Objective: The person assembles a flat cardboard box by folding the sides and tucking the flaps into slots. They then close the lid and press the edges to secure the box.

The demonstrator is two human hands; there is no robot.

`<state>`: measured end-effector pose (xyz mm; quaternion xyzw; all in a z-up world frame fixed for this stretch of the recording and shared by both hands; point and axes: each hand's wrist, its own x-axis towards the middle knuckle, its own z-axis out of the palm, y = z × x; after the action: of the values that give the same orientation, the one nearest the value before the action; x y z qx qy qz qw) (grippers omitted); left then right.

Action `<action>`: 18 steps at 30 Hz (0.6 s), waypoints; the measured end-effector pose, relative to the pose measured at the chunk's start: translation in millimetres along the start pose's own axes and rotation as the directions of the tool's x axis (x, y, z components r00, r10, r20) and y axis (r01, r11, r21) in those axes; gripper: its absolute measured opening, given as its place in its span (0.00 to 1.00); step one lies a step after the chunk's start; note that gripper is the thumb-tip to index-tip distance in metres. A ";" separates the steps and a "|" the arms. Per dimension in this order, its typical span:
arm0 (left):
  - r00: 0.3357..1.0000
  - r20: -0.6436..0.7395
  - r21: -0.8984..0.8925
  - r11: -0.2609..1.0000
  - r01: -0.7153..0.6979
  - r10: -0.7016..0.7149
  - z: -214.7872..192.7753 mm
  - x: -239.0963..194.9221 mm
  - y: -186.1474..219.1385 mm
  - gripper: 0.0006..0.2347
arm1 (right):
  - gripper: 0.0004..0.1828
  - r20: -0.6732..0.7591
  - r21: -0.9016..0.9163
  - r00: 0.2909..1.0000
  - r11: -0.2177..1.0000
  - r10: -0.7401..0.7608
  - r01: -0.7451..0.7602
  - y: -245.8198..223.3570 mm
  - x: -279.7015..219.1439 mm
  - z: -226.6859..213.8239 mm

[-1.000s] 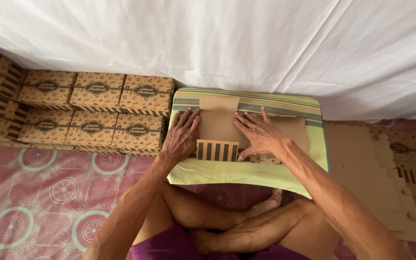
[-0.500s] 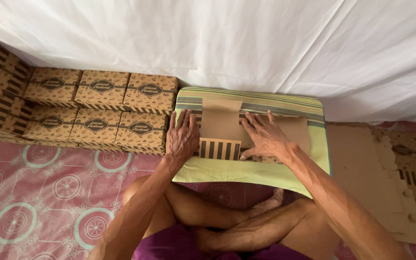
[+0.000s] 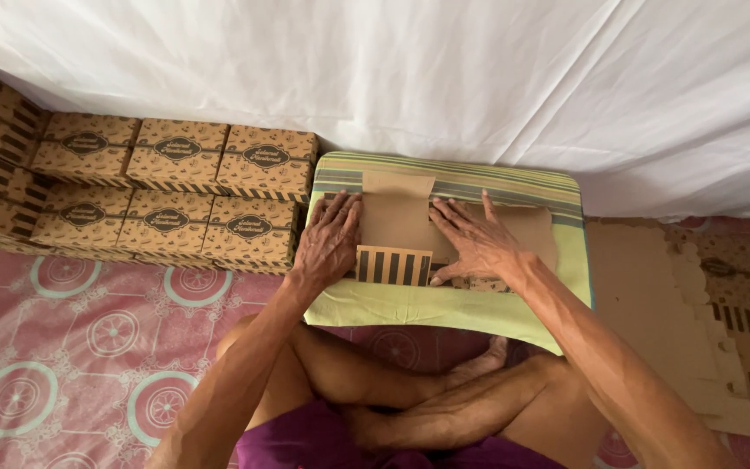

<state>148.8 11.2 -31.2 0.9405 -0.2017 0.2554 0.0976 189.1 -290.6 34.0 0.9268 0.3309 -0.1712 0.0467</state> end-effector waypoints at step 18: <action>0.979 -0.079 0.143 0.970 0.196 -0.186 -10.1 -3.7 8.7 0.19 | 0.77 0.000 -0.009 0.998 0.998 0.056 -0.056 -5.5 1.4 -5.0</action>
<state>137.8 7.5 -23.9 0.9514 -0.0872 0.2896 0.0572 188.0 -284.5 38.4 0.9354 0.3058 -0.1686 0.0555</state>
